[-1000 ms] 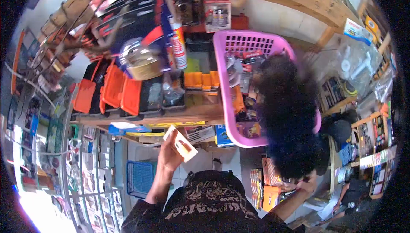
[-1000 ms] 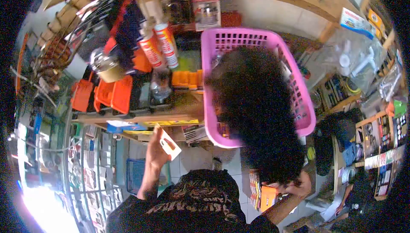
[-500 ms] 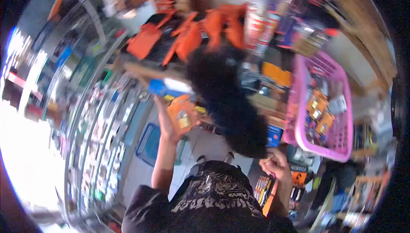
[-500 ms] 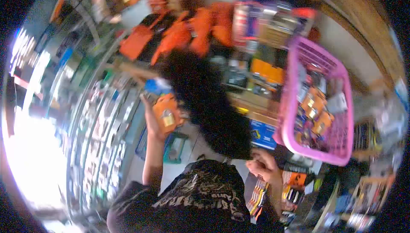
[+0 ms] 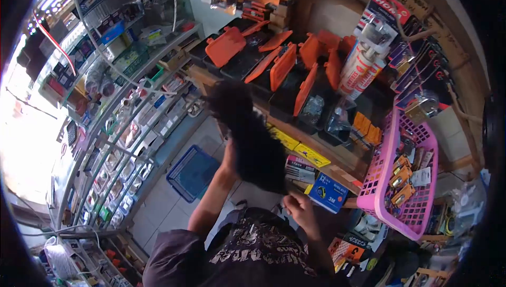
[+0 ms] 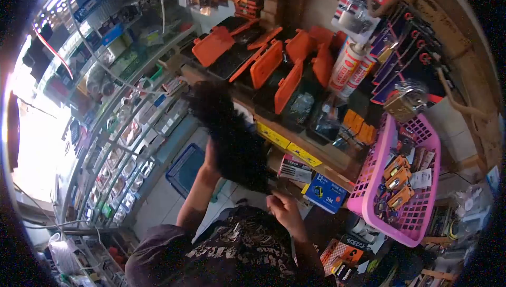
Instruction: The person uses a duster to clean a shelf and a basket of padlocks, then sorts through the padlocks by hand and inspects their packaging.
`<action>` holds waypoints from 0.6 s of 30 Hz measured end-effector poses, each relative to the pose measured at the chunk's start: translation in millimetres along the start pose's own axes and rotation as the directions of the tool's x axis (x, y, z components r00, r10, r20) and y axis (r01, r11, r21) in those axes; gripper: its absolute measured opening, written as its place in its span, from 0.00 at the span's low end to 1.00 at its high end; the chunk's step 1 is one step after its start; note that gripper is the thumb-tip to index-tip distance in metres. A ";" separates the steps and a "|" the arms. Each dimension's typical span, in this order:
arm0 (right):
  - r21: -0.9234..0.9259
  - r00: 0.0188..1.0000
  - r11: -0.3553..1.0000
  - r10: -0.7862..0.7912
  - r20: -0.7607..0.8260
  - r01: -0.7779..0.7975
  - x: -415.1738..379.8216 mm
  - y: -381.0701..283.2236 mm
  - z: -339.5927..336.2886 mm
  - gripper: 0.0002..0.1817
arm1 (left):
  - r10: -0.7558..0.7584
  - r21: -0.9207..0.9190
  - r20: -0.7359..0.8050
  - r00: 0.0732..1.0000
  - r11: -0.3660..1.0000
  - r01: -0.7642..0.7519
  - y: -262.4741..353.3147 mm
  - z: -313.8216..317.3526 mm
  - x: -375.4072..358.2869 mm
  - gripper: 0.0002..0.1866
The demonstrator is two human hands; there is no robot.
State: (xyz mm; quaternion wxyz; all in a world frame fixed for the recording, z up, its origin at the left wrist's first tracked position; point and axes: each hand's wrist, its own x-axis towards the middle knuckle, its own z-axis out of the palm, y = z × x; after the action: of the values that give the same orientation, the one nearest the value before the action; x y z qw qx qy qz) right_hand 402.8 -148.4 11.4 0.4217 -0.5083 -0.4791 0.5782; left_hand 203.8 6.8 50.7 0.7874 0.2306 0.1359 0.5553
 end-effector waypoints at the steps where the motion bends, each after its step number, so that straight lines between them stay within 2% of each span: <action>1: -0.033 0.999 0.999 0.032 0.009 -0.032 2.7 -4.4 2.3 0.10 | -0.002 0.003 -0.021 1.000 1.000 0.002 10.7 -0.3 2.5 0.30; 2: -0.037 1.000 0.999 0.019 0.002 -0.019 3.8 0.2 -1.3 0.10 | 0.000 0.007 -0.045 0.999 1.000 0.001 21.6 0.9 4.9 0.28; 3: -0.004 0.998 0.999 0.041 0.046 -0.040 2.9 12.0 -5.7 0.11 | 0.044 -0.298 0.076 0.996 0.954 -0.019 34.6 11.1 10.7 0.31; 4: 0.026 0.993 0.998 0.062 0.095 -0.065 0.9 17.4 -10.0 0.12 | 0.051 -0.298 0.088 0.995 0.954 -0.022 42.7 7.1 12.8 0.31; 6: 0.053 0.986 0.994 0.083 0.142 -0.091 -7.8 13.3 -21.3 0.12 | 0.053 -0.115 0.058 0.997 0.992 -0.046 58.3 -5.2 13.8 0.37; 7: 0.079 0.981 0.987 0.125 0.151 -0.138 -11.0 8.7 -25.3 0.12 | -0.003 -0.095 0.056 0.998 0.995 0.009 62.7 -8.1 11.6 0.40; 8: 0.106 0.972 0.977 0.169 0.161 -0.187 -12.9 7.2 -27.3 0.12 | 0.003 -0.093 0.056 0.998 0.996 0.002 56.8 -7.4 9.6 0.40; 10: 0.143 0.972 0.966 0.199 0.126 -0.216 -9.0 9.0 -25.3 0.13 | 0.037 0.076 -0.280 0.959 0.997 -0.017 33.0 2.2 6.4 0.42; 11: 0.186 0.988 0.972 0.132 0.083 -0.145 -2.9 7.2 -20.9 0.14 | 0.038 0.076 -0.279 0.959 0.997 -0.017 19.6 3.1 4.3 0.42; 12: 0.222 0.997 0.972 0.067 0.036 -0.074 2.5 6.0 -17.6 0.14 | -0.013 0.123 -0.245 0.969 0.991 0.045 5.8 5.0 2.4 0.42; 14: 0.156 0.997 0.986 0.059 0.056 -0.067 8.0 12.3 -15.5 0.15 | -0.065 0.168 -0.217 0.974 0.981 0.102 -1.1 5.9 2.5 0.43; 16: 0.194 0.989 0.981 -0.012 0.149 -0.017 6.5 21.2 -13.6 0.07 | -0.106 0.033 -0.260 0.960 0.992 0.119 21.1 21.7 10.2 0.44; 17: 0.187 0.982 0.981 0.018 0.190 -0.054 0.9 24.9 -17.9 0.10 | -0.097 0.033 -0.260 0.961 0.994 0.109 32.8 25.7 12.0 0.44; 18: 0.179 0.980 0.982 0.015 0.200 -0.052 -3.8 22.8 -21.7 0.10 | 0.000 0.073 -0.219 0.976 0.997 0.016 45.2 28.3 13.0 0.45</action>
State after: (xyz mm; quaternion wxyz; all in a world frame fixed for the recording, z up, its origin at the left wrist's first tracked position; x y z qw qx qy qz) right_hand 424.8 -153.5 -10.8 0.4072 -0.4154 -0.4547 0.6745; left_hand 184.9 25.5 98.7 0.7607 0.1966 0.2432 0.5688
